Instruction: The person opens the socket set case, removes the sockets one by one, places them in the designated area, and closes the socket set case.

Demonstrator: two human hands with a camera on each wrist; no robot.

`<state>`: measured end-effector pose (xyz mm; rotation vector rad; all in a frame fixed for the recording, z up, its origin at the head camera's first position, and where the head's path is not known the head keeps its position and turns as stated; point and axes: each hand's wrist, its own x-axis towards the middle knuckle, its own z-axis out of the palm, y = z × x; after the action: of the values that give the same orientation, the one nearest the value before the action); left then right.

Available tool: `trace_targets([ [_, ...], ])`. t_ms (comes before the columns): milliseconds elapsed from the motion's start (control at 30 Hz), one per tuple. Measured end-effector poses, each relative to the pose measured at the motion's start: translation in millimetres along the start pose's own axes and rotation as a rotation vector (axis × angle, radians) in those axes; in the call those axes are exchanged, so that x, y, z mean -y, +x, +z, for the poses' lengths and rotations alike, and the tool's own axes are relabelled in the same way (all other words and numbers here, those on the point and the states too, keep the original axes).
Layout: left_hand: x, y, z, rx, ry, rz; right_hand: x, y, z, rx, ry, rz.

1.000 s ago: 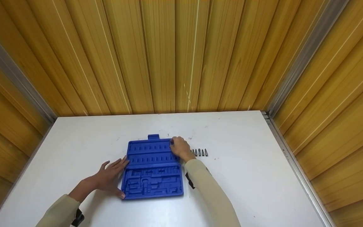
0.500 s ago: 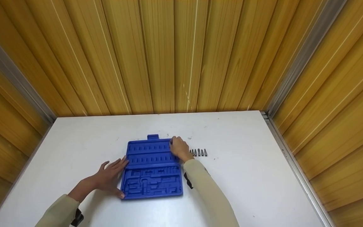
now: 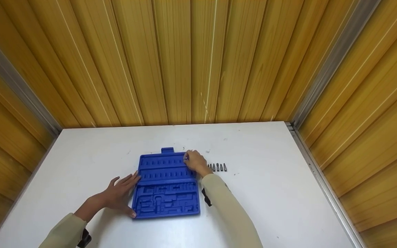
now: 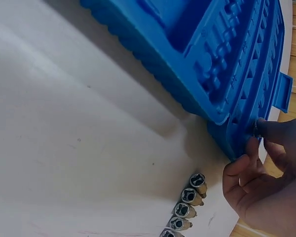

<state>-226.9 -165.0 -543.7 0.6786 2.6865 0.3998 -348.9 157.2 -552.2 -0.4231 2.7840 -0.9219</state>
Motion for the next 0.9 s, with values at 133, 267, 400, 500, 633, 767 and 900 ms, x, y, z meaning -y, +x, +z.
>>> trace_targets([
  [133,-0.4,-2.1,-1.3,-0.003,-0.004,-0.002,1,-1.0,0,-0.001,0.004,-0.016],
  [267,-0.6,-1.9,-0.7,-0.005,-0.01,0.006,-3,-3.2,-2,-0.039,0.077,-0.026],
  [400,-0.3,-2.2,-0.2,0.006,-0.024,0.004,-6,-6.8,-5,-0.026,0.181,-0.049],
  [500,1.0,-3.7,-0.8,0.02,-0.025,-0.008,-3,-7.9,-8,-0.007,0.239,-0.063],
  [633,2.5,-4.3,-3.1,0.021,-0.011,-0.032,3,-5.9,-12,-0.02,0.223,-0.074],
  [767,0.8,-2.6,-4.1,0.019,0.009,-0.041,4,-5.3,-12,-0.015,0.083,-0.085],
  [900,-3.5,-2.0,-2.2,0.024,0.011,-0.031,2,-8.7,-9,-0.01,-0.002,-0.053],
])
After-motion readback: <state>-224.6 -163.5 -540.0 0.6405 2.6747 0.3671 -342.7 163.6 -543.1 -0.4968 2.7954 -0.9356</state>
